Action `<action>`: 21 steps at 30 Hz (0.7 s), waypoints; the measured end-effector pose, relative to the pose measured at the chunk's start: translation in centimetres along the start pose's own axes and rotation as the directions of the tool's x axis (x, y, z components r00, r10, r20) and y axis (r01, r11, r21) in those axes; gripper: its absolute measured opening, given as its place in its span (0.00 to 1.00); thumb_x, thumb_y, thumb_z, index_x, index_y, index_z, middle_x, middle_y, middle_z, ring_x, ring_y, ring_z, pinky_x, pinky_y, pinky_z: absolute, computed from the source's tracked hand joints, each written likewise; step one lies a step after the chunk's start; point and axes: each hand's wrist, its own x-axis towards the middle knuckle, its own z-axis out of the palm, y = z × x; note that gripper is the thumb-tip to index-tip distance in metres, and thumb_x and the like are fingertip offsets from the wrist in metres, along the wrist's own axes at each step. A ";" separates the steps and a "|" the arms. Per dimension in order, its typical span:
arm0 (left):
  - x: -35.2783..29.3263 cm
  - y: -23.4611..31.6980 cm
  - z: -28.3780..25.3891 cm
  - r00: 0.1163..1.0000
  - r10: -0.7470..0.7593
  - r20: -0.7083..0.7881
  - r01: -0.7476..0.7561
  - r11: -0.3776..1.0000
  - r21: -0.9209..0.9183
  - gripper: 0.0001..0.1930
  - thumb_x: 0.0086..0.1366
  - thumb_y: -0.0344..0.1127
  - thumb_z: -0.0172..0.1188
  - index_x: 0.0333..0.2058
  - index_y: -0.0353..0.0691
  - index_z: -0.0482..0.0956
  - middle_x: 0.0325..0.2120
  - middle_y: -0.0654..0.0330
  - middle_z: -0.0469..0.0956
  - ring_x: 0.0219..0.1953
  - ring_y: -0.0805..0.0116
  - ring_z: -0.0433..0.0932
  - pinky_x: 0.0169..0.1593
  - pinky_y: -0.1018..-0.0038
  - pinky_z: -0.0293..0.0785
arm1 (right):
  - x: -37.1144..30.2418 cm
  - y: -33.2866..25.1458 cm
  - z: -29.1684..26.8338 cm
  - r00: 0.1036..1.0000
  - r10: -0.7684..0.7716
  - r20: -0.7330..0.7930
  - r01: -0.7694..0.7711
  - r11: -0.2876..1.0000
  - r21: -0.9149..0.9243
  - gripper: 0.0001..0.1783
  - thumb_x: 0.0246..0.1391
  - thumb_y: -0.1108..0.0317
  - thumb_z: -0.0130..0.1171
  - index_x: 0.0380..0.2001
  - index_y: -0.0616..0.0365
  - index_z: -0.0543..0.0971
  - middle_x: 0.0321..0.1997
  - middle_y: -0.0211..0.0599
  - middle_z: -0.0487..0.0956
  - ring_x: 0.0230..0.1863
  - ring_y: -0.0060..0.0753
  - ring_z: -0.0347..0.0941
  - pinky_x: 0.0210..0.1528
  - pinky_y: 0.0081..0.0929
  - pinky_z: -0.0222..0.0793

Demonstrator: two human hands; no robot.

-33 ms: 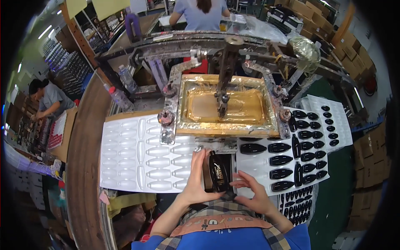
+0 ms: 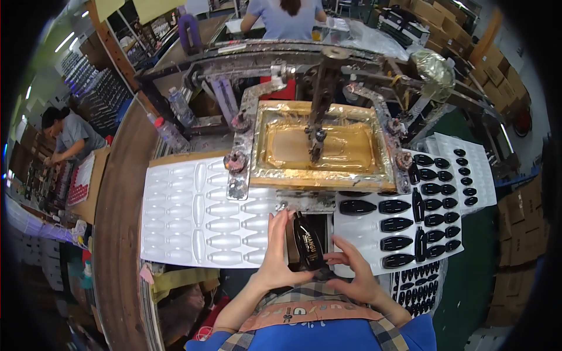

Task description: Manually positioning small black objects into a tray for screen printing and then using a printing press to apply a logo.

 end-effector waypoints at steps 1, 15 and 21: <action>-0.3 0.5 0.0 1.000 -0.021 -0.008 0.021 1.000 0.004 0.58 0.28 0.41 0.70 0.57 0.28 0.43 0.54 0.45 0.54 0.59 0.50 0.50 0.62 0.58 0.32 | 0.4 -0.6 0.6 0.998 -0.057 -0.022 0.056 0.998 -0.029 0.42 0.36 0.75 0.65 0.55 0.64 0.56 0.54 0.50 0.64 0.48 0.37 0.69 0.45 0.27 0.68; -3.3 2.8 -0.6 0.917 0.231 -0.325 -0.138 0.949 0.285 0.63 0.30 0.47 0.71 0.57 0.27 0.35 0.53 0.39 0.51 0.59 0.45 0.46 0.58 0.47 0.22 | 1.0 -0.9 3.3 0.924 -0.383 0.010 0.380 0.913 -0.145 0.31 0.38 0.76 0.63 0.47 0.68 0.62 0.47 0.59 0.68 0.47 0.47 0.69 0.44 0.30 0.69; -4.6 2.2 -0.9 0.922 0.237 -0.306 -0.166 0.956 0.240 0.60 0.32 0.40 0.69 0.58 0.29 0.34 0.55 0.38 0.48 0.60 0.45 0.46 0.60 0.51 0.29 | 0.8 -1.0 3.6 0.911 -0.412 0.009 0.407 0.897 -0.170 0.32 0.37 0.76 0.64 0.47 0.68 0.62 0.46 0.59 0.69 0.46 0.48 0.70 0.44 0.31 0.69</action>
